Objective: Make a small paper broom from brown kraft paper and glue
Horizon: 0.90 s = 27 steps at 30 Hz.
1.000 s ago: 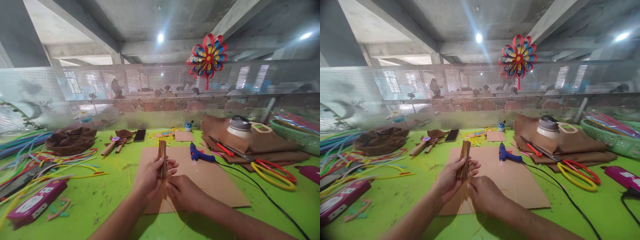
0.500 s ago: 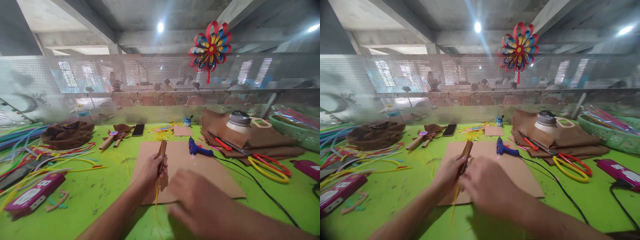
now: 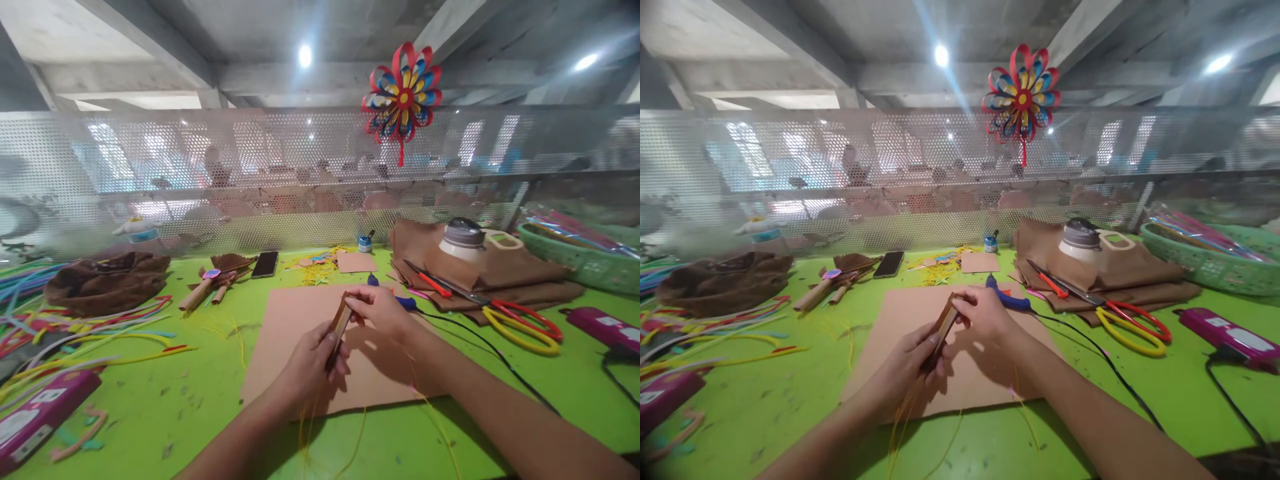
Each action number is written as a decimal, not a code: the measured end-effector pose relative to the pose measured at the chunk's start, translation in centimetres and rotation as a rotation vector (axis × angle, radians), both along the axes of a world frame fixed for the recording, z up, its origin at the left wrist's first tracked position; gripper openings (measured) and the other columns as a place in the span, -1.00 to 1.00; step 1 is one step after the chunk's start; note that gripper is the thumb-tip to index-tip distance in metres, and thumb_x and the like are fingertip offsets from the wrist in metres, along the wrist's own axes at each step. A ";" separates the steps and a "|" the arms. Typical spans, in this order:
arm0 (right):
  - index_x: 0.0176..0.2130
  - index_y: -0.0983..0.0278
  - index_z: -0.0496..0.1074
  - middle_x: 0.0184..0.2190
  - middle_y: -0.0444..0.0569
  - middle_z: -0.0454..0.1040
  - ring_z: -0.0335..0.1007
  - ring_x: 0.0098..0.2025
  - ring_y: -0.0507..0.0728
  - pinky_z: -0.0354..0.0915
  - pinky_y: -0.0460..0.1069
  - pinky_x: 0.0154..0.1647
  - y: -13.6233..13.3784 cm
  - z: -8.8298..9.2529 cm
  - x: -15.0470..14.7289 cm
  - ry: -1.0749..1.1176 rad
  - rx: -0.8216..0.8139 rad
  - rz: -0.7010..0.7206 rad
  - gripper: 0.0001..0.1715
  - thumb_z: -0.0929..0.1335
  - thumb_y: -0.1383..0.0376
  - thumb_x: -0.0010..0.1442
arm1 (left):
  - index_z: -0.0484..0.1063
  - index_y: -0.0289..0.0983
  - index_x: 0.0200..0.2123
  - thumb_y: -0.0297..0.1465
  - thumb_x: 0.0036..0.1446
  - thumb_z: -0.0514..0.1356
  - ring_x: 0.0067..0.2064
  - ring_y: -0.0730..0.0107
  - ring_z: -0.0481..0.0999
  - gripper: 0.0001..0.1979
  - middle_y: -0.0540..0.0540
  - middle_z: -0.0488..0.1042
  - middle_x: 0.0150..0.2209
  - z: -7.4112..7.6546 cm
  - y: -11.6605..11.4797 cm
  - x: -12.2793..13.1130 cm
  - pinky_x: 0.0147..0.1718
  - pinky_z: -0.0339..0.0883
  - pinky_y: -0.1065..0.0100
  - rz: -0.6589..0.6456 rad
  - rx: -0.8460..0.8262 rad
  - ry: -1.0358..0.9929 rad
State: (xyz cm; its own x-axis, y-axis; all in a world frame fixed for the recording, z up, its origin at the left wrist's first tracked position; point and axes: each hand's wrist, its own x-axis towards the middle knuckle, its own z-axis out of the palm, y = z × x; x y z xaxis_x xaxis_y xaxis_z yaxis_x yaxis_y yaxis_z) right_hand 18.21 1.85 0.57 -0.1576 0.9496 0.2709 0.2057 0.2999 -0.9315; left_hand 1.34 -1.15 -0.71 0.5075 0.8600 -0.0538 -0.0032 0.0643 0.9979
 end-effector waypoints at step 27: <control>-0.33 0.35 0.42 -0.47 0.01 0.48 0.37 -0.50 0.04 0.30 -0.08 -0.49 3.5 0.4 6.9 -0.363 0.038 -0.279 -0.63 0.18 0.17 0.23 | 0.28 -0.32 -0.40 -0.35 0.14 0.13 -0.72 0.61 0.22 -0.85 -0.03 0.41 -0.58 -0.5 0.5 -0.7 -0.76 0.03 0.54 0.079 -0.276 -0.128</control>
